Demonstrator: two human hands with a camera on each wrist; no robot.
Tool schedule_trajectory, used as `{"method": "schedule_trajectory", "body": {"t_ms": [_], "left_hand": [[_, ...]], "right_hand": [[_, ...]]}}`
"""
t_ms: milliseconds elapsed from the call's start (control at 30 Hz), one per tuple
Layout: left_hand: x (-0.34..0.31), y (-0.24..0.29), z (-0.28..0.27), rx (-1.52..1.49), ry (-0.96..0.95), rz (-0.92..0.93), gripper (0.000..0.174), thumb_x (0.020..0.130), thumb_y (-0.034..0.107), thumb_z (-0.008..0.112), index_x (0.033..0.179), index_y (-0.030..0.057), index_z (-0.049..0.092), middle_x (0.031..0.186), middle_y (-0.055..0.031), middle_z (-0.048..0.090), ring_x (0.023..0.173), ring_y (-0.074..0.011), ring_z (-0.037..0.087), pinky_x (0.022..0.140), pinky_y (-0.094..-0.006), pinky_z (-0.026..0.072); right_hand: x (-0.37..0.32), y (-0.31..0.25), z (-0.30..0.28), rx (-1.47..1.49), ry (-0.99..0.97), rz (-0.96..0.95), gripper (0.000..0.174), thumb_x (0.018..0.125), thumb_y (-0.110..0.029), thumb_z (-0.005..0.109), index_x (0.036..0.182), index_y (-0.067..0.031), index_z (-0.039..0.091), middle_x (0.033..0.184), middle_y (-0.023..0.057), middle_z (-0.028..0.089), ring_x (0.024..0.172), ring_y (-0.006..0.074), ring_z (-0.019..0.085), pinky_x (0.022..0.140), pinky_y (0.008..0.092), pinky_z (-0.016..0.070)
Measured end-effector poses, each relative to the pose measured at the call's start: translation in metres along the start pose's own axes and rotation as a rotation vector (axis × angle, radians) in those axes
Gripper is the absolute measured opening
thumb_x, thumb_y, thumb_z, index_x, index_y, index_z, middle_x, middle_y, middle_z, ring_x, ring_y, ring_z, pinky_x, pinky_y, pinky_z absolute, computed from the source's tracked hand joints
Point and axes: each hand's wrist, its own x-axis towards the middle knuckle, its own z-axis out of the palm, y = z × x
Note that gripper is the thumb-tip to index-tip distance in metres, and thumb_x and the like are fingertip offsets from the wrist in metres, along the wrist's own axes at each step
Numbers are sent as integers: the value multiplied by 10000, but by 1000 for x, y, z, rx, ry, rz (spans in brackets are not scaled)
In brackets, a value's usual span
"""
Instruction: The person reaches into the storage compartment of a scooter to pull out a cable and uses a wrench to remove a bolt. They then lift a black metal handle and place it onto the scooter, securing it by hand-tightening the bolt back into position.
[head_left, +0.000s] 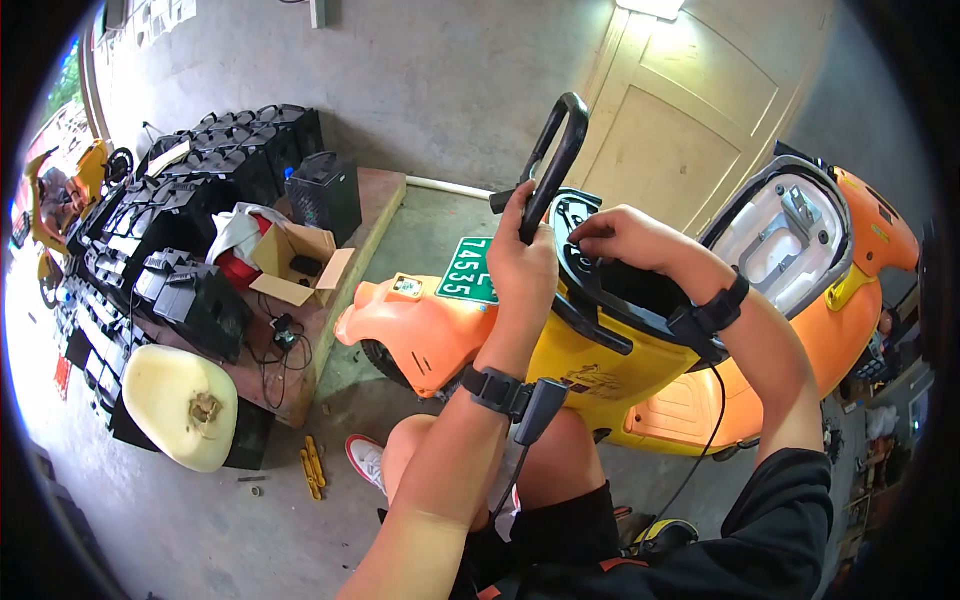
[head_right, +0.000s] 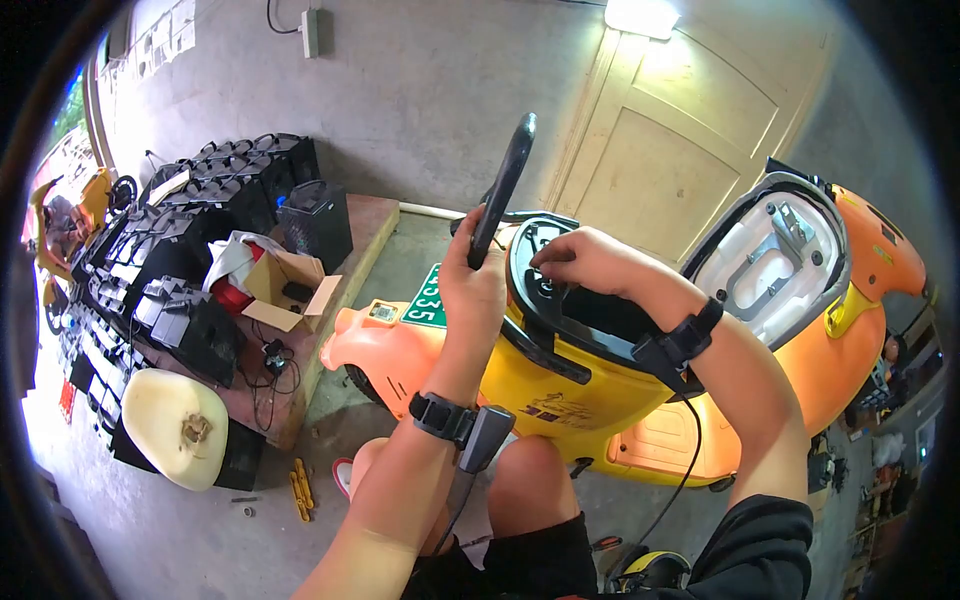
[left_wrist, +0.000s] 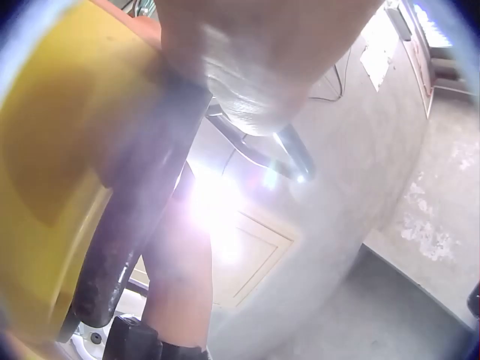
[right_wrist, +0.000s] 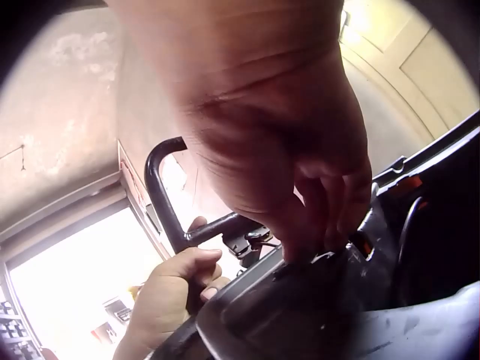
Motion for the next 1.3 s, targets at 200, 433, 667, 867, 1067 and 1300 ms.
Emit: {"method": "schedule_trajectory", "body": {"t_ms": [200,433,667,867,1067,1300], "left_hand": [[-1,0,1,-24,7,12,496,893,-25,598,1365,121,638,859,-52,674,663,-86,534,622,-264,463],[-1,0,1,-61,-12,22,424,941,-56,590,1349,51,627,915,23,623,704,-21,504,592,-201,406],[1,-4,0,-54,-8,51,478,914,-23,598,1373,107,627,911,-65,706,690,-89,562,638,-257,468],[1,-1,-1,-36,-31,-27,485,908,-34,589,1372,105,626,914,-64,704,674,-84,560,626,-256,462],[2,-3,-2,-47,-38,22,497,897,-35,573,1371,103,626,887,-59,684,653,-81,536,609,-256,453],[3,-5,-3,-50,-63,-34,502,898,-24,567,1382,102,620,870,-58,664,656,-84,526,613,-259,451]], "right_hand": [[5,1,18,327,100,185,255,916,-63,746,1164,-35,693,885,24,691,795,97,639,736,255,518],[6,-3,19,348,94,-20,270,893,-16,756,1140,-55,655,882,14,671,769,97,618,698,252,497],[-10,-22,22,602,367,52,521,896,-7,751,1357,15,510,1040,102,693,848,148,670,760,273,544],[-22,-8,18,844,284,263,297,925,-35,745,1192,30,633,1047,87,705,875,156,693,774,279,574],[-19,3,27,635,345,369,217,908,-195,810,960,-27,683,845,27,683,686,83,596,623,224,479],[-9,19,27,486,257,466,266,920,-249,804,991,-23,682,808,17,675,650,81,579,544,246,415]]}}
